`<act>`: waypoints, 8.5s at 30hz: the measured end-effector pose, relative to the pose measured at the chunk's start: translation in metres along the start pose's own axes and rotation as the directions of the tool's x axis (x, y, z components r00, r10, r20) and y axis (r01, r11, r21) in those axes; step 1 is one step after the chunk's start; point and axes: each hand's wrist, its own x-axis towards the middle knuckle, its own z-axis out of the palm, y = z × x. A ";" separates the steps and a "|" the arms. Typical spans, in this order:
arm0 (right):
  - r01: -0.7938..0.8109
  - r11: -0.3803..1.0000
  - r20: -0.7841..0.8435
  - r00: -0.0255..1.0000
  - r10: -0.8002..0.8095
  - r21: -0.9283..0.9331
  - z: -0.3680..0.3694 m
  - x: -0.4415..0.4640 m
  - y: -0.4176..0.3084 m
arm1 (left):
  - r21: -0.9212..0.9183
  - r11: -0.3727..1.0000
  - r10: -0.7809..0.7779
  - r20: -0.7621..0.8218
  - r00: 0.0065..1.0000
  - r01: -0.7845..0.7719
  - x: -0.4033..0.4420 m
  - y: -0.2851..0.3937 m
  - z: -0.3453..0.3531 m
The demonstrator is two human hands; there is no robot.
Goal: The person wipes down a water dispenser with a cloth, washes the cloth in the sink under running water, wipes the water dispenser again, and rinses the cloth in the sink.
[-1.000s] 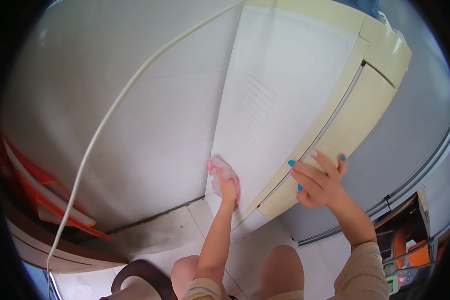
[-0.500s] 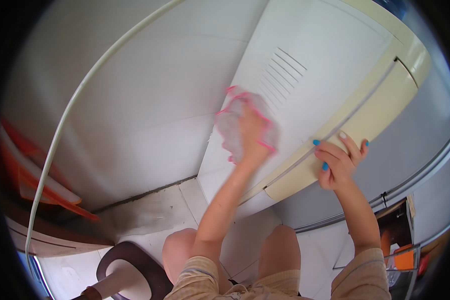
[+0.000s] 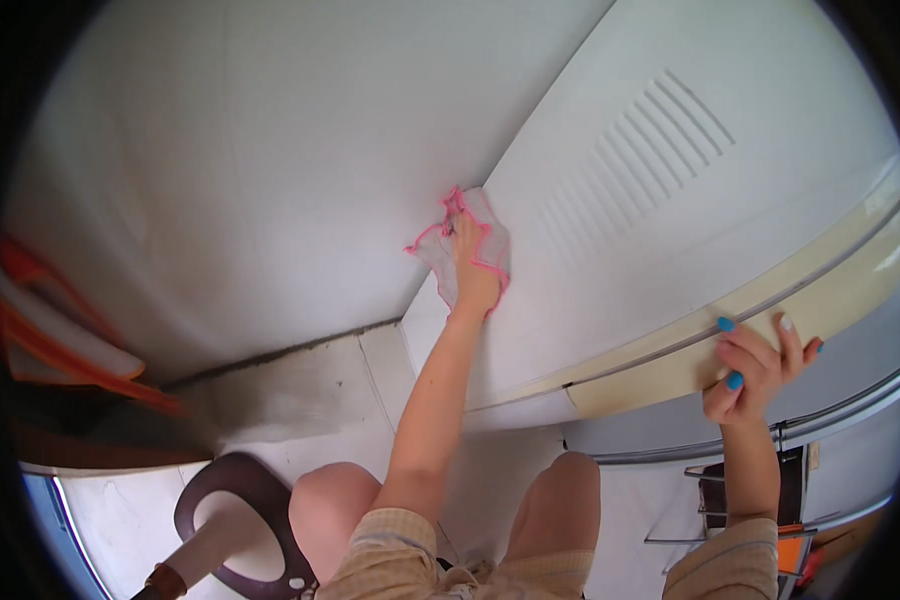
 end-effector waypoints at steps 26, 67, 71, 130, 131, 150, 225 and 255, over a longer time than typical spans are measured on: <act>0.044 0.999 -0.053 0.998 -0.043 0.002 0.002 0.005 0.001 | -0.022 0.909 0.416 0.117 0.902 -0.417 -0.110 0.142 -0.009; 0.225 0.972 -0.154 0.960 -0.232 -0.062 0.004 0.010 0.014 | -0.102 0.950 0.293 -0.039 0.955 -0.295 -0.138 0.152 0.005; 0.269 0.962 -0.174 0.946 -0.274 -0.053 0.006 0.010 0.019 | -0.142 0.959 -0.268 -0.158 0.950 0.247 -0.126 0.066 0.012; 0.214 0.976 -0.105 0.970 -0.218 -0.042 -0.003 0.004 0.021 | -0.362 0.711 -0.691 -0.202 0.694 0.602 -0.161 -0.041 0.003; 0.216 0.975 -0.098 0.971 -0.220 -0.044 -0.002 0.004 0.020 | -0.369 0.682 -0.723 -0.208 0.658 0.632 -0.163 -0.039 0.003; 0.236 0.971 -0.188 0.953 -0.236 -0.025 0.004 0.001 0.028 | -0.550 0.835 0.123 0.191 0.974 0.002 -0.133 0.057 -0.008; 0.306 0.943 0.126 0.949 -0.290 -0.133 -0.034 -0.008 0.040 | -0.687 0.395 -0.774 0.108 0.623 0.610 -0.190 -0.247 0.020; 0.152 0.988 -0.198 0.968 -0.153 -0.023 0.005 0.008 0.005 | -0.439 0.844 -0.419 -0.179 0.890 0.309 -0.193 0.045 0.016</act>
